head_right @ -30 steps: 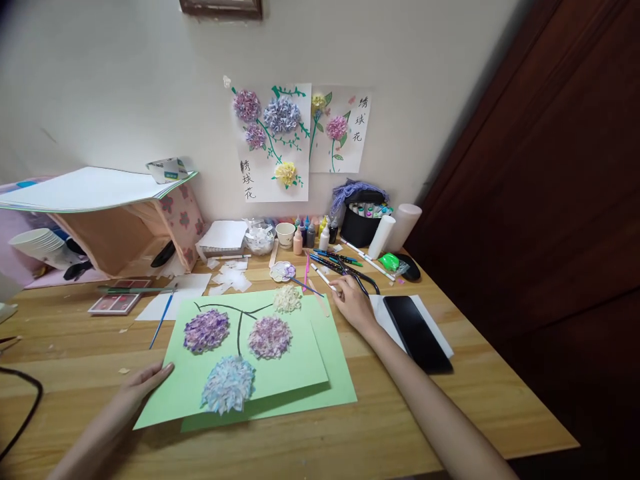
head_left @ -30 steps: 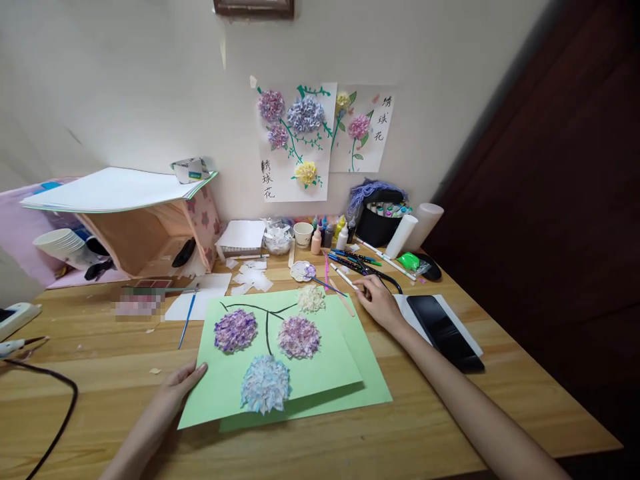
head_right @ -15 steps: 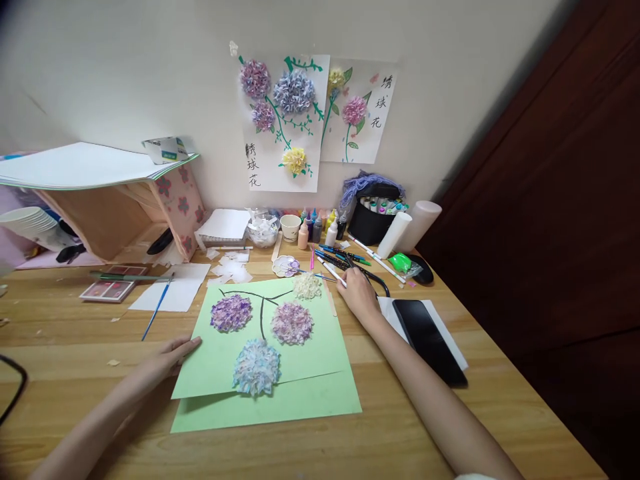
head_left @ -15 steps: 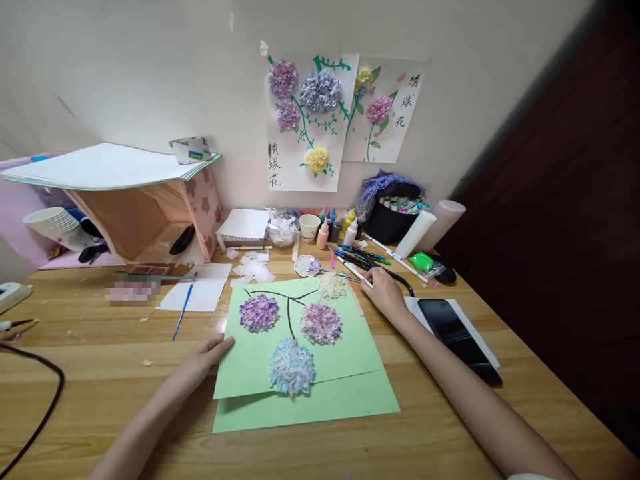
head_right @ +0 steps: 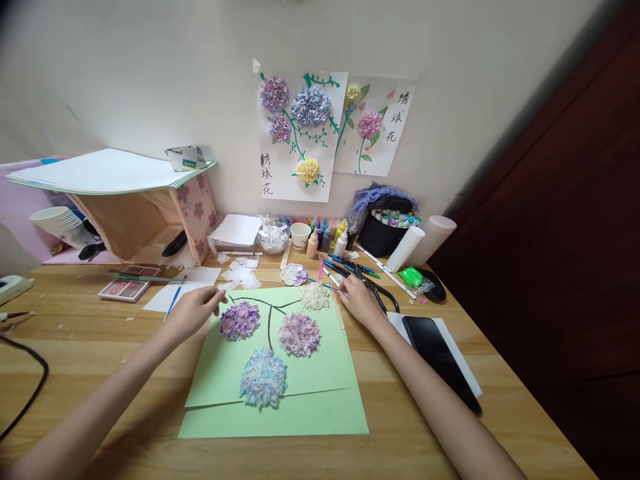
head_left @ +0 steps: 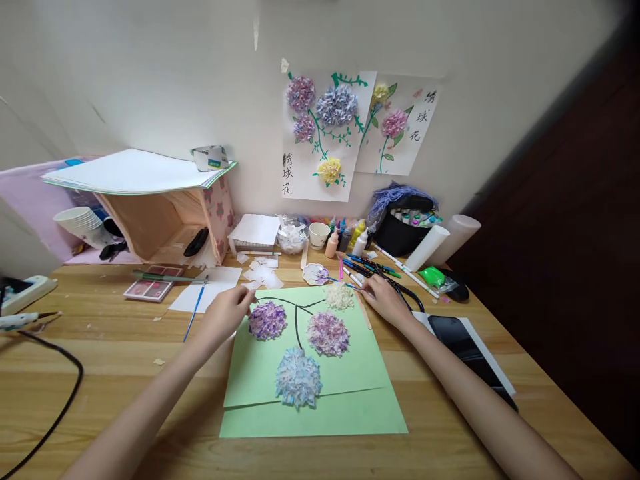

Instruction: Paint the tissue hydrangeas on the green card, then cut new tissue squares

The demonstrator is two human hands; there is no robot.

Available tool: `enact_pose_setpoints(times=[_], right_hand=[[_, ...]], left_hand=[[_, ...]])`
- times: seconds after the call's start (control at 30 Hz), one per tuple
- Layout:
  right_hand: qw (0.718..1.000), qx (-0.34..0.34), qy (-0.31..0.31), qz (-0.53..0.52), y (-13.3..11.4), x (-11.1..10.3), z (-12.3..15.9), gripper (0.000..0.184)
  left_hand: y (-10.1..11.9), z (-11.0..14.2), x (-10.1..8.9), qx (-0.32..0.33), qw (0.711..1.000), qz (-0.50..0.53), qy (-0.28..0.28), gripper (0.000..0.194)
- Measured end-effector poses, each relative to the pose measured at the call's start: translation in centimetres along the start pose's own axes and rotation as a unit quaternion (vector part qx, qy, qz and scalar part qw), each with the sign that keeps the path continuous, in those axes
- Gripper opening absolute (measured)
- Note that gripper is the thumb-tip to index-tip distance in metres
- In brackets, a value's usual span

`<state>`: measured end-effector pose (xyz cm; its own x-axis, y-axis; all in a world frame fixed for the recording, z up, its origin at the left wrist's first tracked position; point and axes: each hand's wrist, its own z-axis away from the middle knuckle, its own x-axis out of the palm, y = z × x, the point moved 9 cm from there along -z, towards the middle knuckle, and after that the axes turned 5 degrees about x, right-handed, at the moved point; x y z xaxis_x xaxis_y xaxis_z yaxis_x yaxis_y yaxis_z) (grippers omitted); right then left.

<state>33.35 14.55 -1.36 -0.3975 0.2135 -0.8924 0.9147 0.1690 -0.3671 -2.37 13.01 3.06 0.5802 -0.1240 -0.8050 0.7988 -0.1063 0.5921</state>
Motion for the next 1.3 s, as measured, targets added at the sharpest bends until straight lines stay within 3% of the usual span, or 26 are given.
enact_pose_setpoints(times=[0.1, 0.2, 0.27, 0.33, 0.4, 0.47, 0.57, 0.77, 0.9, 1.07, 1.17, 1.23, 1.3], right_hand=[[0.999, 0.010, 0.033, -0.018, -0.8, -1.7, 0.1, 0.013], [0.995, 0.033, 0.045, -0.081, -3.8, -2.6, 0.5, 0.014], [0.982, 0.045, -0.039, -0.182, -7.7, -0.7, 0.8, 0.015], [0.951, 0.040, -0.144, -0.272, -13.0, 2.4, 1.1, 0.013], [0.929, 0.050, -0.224, -0.290, -18.1, 5.6, 1.3, 0.013], [0.931, 0.046, -0.235, -0.276, -22.1, 7.7, 0.9, 0.012], [0.950, 0.033, -0.199, -0.239, -25.9, 9.1, 0.0, 0.010], [0.982, 0.005, -0.147, -0.115, -28.4, 9.0, 0.0, 0.010], [0.985, 0.002, -0.161, -0.056, -30.0, 10.3, -0.3, 0.015], [0.981, -0.021, -0.193, -0.024, -34.0, 13.4, -0.2, 0.017], [0.977, -0.053, -0.203, -0.027, -35.7, 13.9, -0.1, 0.018], [0.977, -0.068, -0.198, -0.031, -34.9, 12.8, -1.2, 0.022], [0.982, -0.062, -0.178, -0.025, -31.7, 10.5, -3.5, 0.021]], left_hand=[[1.6, -0.4, -0.2, -0.001, 1.000, -0.016, 0.022, 0.040], [-0.7, 1.4, -0.8, -0.055, 0.996, -0.038, 0.060, 0.039], [-3.5, 3.1, -1.8, -0.106, 0.989, -0.053, 0.084, 0.040], [-6.6, 4.8, -3.0, -0.156, 0.979, -0.071, 0.111, 0.038], [-9.2, 6.0, -4.1, -0.192, 0.969, -0.085, 0.132, 0.034], [-11.1, 6.4, -4.8, -0.204, 0.965, -0.088, 0.141, 0.028], [-12.8, 6.0, -4.9, -0.186, 0.968, -0.087, 0.144, 0.021], [-14.0, 4.9, -4.7, -0.137, 0.975, -0.103, 0.145, 0.018], [-14.2, 4.6, -4.6, -0.117, 0.975, -0.109, 0.152, 0.017], [-14.5, 4.4, -4.6, -0.103, 0.977, -0.097, 0.159, 0.018], [-14.8, 4.3, -4.8, -0.104, 0.978, -0.083, 0.160, 0.019], [-14.9, 4.4, -4.9, -0.108, 0.978, -0.074, 0.162, 0.021], [-15.0, 4.6, -5.0, -0.114, 0.978, -0.066, 0.164, 0.023]])
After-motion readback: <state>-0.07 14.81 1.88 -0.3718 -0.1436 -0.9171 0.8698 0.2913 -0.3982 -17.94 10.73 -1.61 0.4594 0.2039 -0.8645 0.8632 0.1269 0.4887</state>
